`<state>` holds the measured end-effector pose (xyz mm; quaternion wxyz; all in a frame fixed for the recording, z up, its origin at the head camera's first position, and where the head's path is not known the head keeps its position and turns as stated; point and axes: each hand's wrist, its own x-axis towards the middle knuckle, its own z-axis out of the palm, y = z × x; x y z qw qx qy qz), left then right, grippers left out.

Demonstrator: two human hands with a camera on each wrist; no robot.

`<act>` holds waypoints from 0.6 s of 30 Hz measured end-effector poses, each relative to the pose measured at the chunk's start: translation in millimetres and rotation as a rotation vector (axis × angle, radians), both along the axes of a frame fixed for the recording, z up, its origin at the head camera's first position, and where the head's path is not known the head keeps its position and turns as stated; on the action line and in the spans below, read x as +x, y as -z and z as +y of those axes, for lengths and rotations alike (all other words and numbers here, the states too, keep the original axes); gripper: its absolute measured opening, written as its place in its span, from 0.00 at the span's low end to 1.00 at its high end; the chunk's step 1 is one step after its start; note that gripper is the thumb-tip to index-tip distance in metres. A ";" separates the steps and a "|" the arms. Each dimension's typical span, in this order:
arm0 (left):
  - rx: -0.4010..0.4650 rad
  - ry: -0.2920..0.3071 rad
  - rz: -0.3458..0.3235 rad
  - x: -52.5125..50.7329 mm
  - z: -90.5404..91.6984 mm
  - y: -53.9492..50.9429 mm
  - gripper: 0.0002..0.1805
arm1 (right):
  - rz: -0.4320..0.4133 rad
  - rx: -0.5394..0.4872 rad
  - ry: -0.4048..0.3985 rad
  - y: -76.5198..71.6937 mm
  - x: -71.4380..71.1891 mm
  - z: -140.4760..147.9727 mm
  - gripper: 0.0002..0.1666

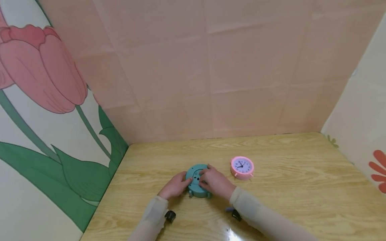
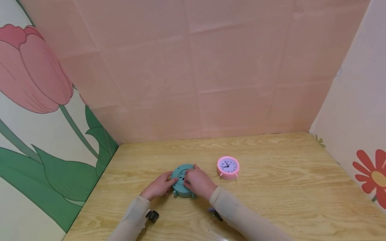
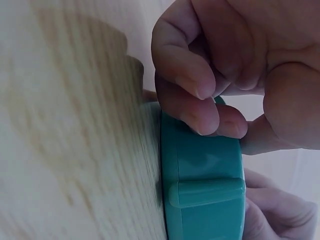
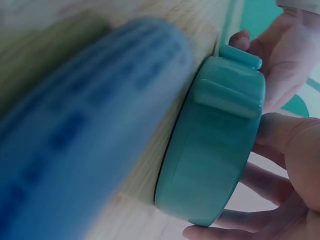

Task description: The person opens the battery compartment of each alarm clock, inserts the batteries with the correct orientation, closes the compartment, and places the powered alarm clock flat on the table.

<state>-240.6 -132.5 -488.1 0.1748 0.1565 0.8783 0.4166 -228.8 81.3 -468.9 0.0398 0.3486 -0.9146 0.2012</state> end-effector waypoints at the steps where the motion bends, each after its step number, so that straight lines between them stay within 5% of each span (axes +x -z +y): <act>1: -0.008 -0.004 0.000 0.4 0.3 -0.4 0.27 | 0.026 0.006 -0.009 0.8 0.3 -0.3 0.05; 18: -0.005 -0.006 0.010 3.1 1.4 -2.4 0.25 | 0.100 0.032 -0.005 3.6 0.8 -4.2 0.04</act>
